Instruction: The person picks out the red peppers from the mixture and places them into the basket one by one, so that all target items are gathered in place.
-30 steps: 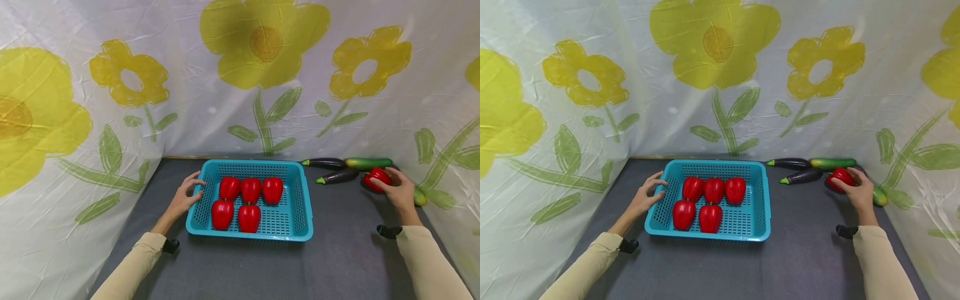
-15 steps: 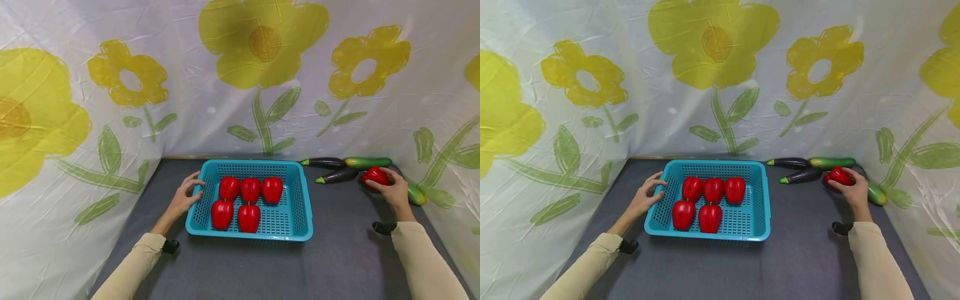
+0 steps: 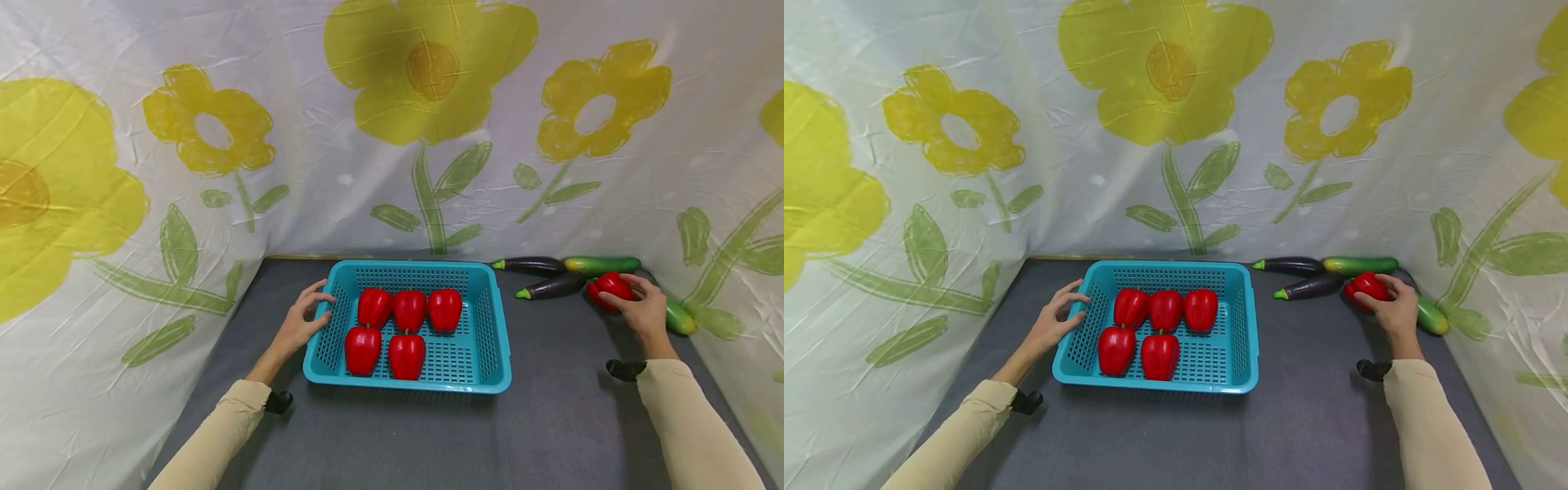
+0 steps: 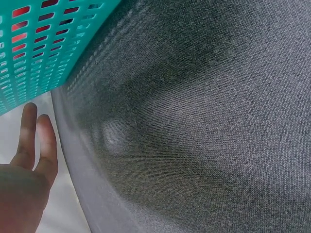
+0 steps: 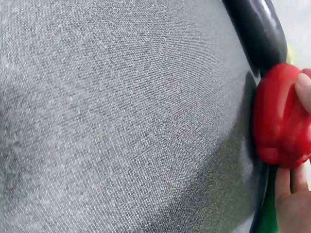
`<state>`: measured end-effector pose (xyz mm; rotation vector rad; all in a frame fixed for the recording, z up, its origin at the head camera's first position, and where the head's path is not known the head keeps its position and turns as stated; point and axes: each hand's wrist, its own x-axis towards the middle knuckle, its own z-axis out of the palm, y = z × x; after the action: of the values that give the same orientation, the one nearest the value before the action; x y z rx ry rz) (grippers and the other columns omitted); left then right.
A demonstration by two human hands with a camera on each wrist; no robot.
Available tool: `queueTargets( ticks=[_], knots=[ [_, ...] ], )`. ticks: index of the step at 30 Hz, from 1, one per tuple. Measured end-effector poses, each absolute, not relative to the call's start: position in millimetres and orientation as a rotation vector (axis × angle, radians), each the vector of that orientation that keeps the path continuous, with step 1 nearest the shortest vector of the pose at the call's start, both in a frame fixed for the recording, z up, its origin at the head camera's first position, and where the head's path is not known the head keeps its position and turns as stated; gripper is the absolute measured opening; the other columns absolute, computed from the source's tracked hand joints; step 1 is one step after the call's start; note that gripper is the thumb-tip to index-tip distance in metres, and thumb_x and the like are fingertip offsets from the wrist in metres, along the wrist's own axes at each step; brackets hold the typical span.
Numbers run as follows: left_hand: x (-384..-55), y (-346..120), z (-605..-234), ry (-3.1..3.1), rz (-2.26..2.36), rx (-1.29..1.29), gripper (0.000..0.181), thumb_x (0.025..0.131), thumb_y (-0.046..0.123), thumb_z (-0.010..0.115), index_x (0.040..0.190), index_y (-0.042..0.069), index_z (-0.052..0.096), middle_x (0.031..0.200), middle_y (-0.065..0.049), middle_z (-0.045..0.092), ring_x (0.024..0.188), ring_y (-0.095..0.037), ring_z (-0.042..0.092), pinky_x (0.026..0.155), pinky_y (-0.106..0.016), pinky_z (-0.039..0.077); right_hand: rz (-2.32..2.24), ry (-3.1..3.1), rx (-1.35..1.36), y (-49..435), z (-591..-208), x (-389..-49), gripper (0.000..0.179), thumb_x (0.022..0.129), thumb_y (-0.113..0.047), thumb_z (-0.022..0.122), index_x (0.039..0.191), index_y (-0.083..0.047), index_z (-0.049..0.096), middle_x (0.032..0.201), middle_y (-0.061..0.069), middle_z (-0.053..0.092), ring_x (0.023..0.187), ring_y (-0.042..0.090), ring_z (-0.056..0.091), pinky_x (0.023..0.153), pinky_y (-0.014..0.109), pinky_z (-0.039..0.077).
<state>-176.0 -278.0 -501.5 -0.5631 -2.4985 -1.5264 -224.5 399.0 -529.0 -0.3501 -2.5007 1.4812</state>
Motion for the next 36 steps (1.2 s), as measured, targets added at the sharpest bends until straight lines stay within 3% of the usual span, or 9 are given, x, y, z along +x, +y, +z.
queueTargets(
  ticks=[5, 9, 12, 16, 22, 27, 31, 36],
  knots=[
    [-182.2, -284.6, -513.7, -2.496, -1.533, -0.560, 0.025, 0.095, -0.002, 0.065, 0.121, -0.001, 0.065, 0.158, -0.021, 0.033, 0.137, -0.042, 0.035, 0.099, -0.069, 0.039, 1.499, -2.527, -0.318, 400.3, -529.7, -224.2, 0.071, 0.089, -0.026, 0.081, 0.149, -0.004, 0.049, 0.148, 0.027, 0.042, 0.125, 0.041, 0.047, 0.070, 0.009, 0.044],
    [-183.7, -286.1, -516.0, -2.490, -1.520, -0.584, 0.025, 0.095, 0.003, 0.065, 0.120, 0.002, 0.066, 0.158, -0.021, 0.033, 0.136, -0.041, 0.036, 0.098, -0.069, 0.039, 1.485, -2.569, -0.246, 402.6, -530.1, -223.9, 0.073, 0.090, -0.028, 0.080, 0.151, -0.005, 0.047, 0.146, 0.030, 0.043, 0.113, 0.031, 0.046, 0.067, 0.011, 0.046],
    [-183.4, -286.9, -517.0, -2.494, -1.485, -0.587, 0.024, 0.095, 0.006, 0.065, 0.120, 0.004, 0.066, 0.157, -0.020, 0.034, 0.134, -0.039, 0.039, 0.096, -0.067, 0.041, 1.467, -2.610, -0.168, 404.3, -529.6, -224.3, 0.075, 0.091, -0.027, 0.079, 0.153, -0.004, 0.043, 0.146, 0.033, 0.041, 0.113, 0.034, 0.045, 0.065, 0.013, 0.046],
    [-183.4, -287.4, -517.3, -2.491, -1.477, -0.589, 0.024, 0.095, 0.005, 0.065, 0.120, 0.003, 0.066, 0.157, -0.020, 0.035, 0.134, -0.039, 0.040, 0.096, -0.065, 0.042, 1.448, -2.649, -0.073, 405.9, -528.2, -225.3, 0.072, 0.093, -0.023, 0.078, 0.153, -0.004, 0.043, 0.143, 0.036, 0.041, 0.111, 0.041, 0.044, 0.063, 0.015, 0.046],
    [-180.9, -283.4, -511.9, -2.489, -1.507, -0.587, 0.026, 0.095, -0.005, 0.064, 0.121, -0.004, 0.065, 0.157, -0.025, 0.033, 0.136, -0.045, 0.036, 0.097, -0.069, 0.039, 1.425, -2.655, -0.007, 408.3, -528.6, -224.5, 0.058, 0.093, -0.020, 0.077, 0.143, -0.003, 0.054, 0.136, 0.033, 0.048, 0.101, 0.035, 0.051, 0.064, 0.016, 0.049],
    [-172.4, -275.4, -493.4, -2.484, -1.526, -0.597, 0.025, 0.094, -0.010, 0.062, 0.119, -0.011, 0.063, 0.154, -0.034, 0.031, 0.135, -0.052, 0.034, 0.096, -0.072, 0.038, 1.451, -2.643, -0.048, 409.2, -529.2, -222.3, 0.056, 0.092, -0.024, 0.079, 0.139, -0.004, 0.055, 0.136, 0.029, 0.046, 0.105, 0.033, 0.047, 0.064, 0.018, 0.049],
    [-168.3, -272.3, -484.1, -2.484, -1.547, -0.594, 0.025, 0.093, -0.011, 0.063, 0.117, -0.013, 0.062, 0.153, -0.036, 0.031, 0.134, -0.055, 0.034, 0.096, -0.072, 0.038, 1.490, -2.628, -0.071, 410.5, -527.5, -219.3, 0.055, 0.091, -0.026, 0.079, 0.136, -0.006, 0.054, 0.133, 0.024, 0.046, 0.105, 0.025, 0.046, 0.065, 0.018, 0.050],
    [-175.7, -277.8, -500.5, -2.481, -1.523, -0.595, 0.025, 0.094, -0.009, 0.063, 0.118, -0.009, 0.063, 0.155, -0.032, 0.031, 0.135, -0.051, 0.035, 0.096, -0.072, 0.038, 1.511, -2.591, -0.068, 413.7, -524.8, -214.9, 0.049, 0.092, -0.023, 0.079, 0.131, -0.008, 0.053, 0.130, 0.019, 0.047, 0.103, 0.014, 0.044, 0.065, 0.018, 0.050]
  ],
)
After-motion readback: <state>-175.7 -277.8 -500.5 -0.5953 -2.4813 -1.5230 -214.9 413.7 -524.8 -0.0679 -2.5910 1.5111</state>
